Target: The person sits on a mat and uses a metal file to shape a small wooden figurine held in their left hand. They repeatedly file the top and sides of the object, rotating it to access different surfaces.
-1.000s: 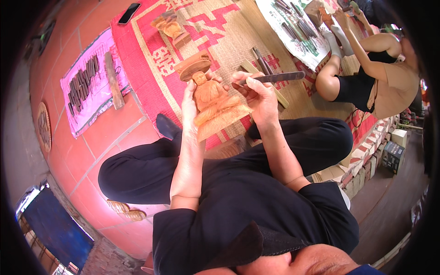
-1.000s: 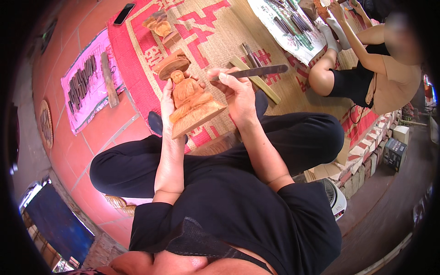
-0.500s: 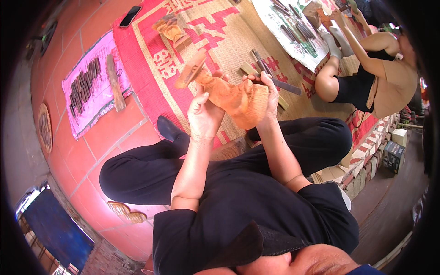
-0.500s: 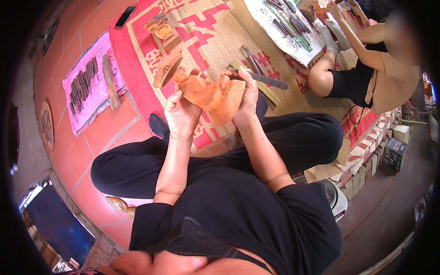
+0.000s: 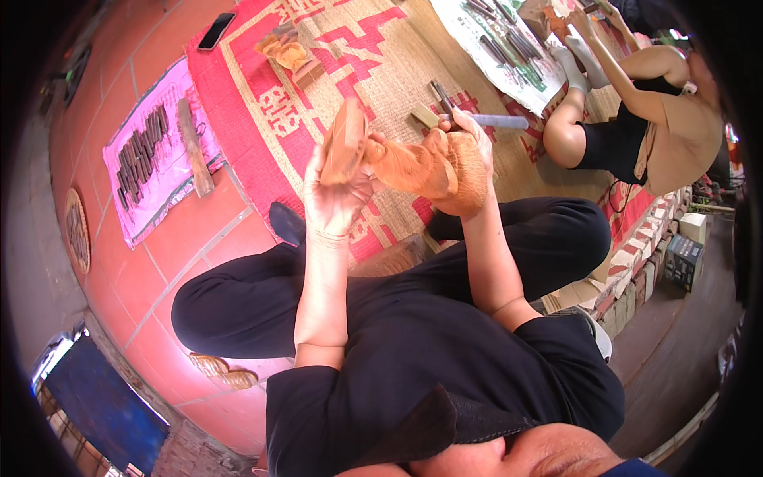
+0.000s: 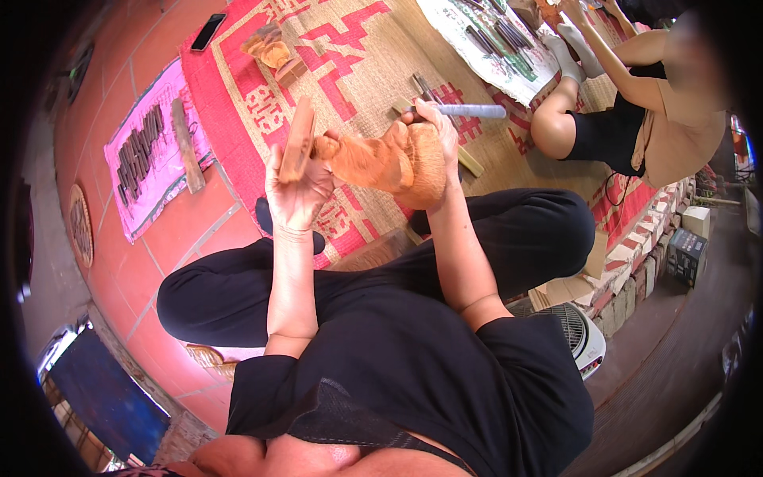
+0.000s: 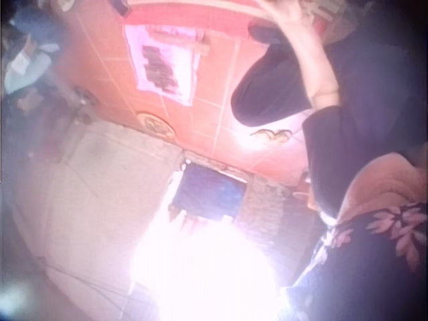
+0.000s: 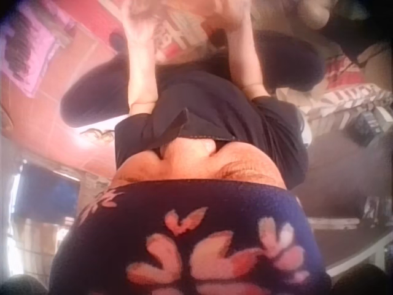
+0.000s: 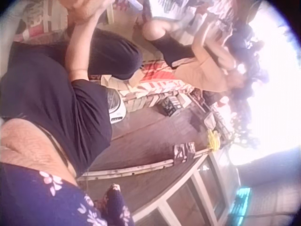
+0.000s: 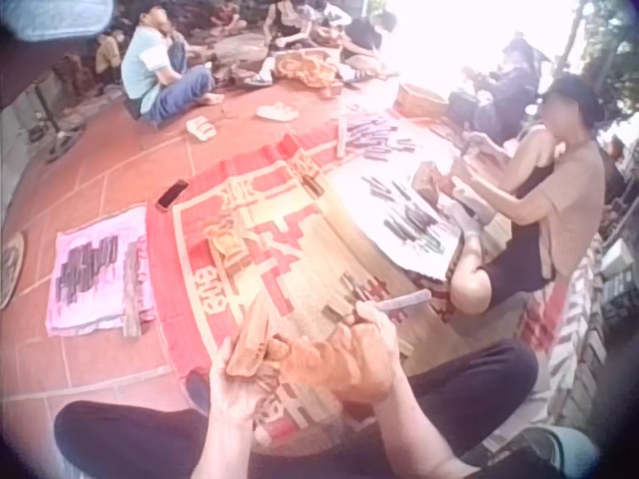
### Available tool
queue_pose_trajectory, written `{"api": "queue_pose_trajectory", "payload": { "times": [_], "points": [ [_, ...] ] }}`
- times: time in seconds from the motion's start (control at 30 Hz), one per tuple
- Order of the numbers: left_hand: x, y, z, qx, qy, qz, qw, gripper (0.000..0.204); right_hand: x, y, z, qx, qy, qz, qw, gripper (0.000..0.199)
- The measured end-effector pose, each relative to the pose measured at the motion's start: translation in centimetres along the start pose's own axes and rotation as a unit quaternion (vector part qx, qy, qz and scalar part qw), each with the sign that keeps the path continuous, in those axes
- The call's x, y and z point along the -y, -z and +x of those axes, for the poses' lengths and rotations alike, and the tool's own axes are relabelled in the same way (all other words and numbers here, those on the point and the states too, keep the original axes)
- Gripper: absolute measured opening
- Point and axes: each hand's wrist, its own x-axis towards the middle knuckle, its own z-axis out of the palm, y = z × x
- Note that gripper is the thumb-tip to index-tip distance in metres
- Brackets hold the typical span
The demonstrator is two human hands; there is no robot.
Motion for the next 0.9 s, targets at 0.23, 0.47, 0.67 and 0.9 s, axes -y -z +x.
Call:
{"api": "queue_pose_trajectory", "payload": {
  "times": [0.23,0.47,0.67,0.9],
  "points": [
    [1.1,1.8,-0.2,0.075,0.059,-0.043,0.994,0.059,2.7,-4.1,-2.5,0.022,-0.011,-0.024,0.999,0.015],
    [2.3,1.8,-0.1,-0.012,-0.01,-0.066,0.998,0.046,2.5,-4.5,-2.2,-0.011,-0.024,-0.055,0.998,0.014],
    [2.2,1.2,-0.6,-0.02,-0.03,-0.106,0.994,0.039,4.9,-4.0,-0.9,-0.041,0.229,-0.102,0.967,0.008],
    [2.0,1.1,-0.2,-0.024,-0.108,-0.078,0.991,0.04,5.2,-7.4,-6.2,0.141,0.359,-0.238,0.891,0.007]
  ]
}}
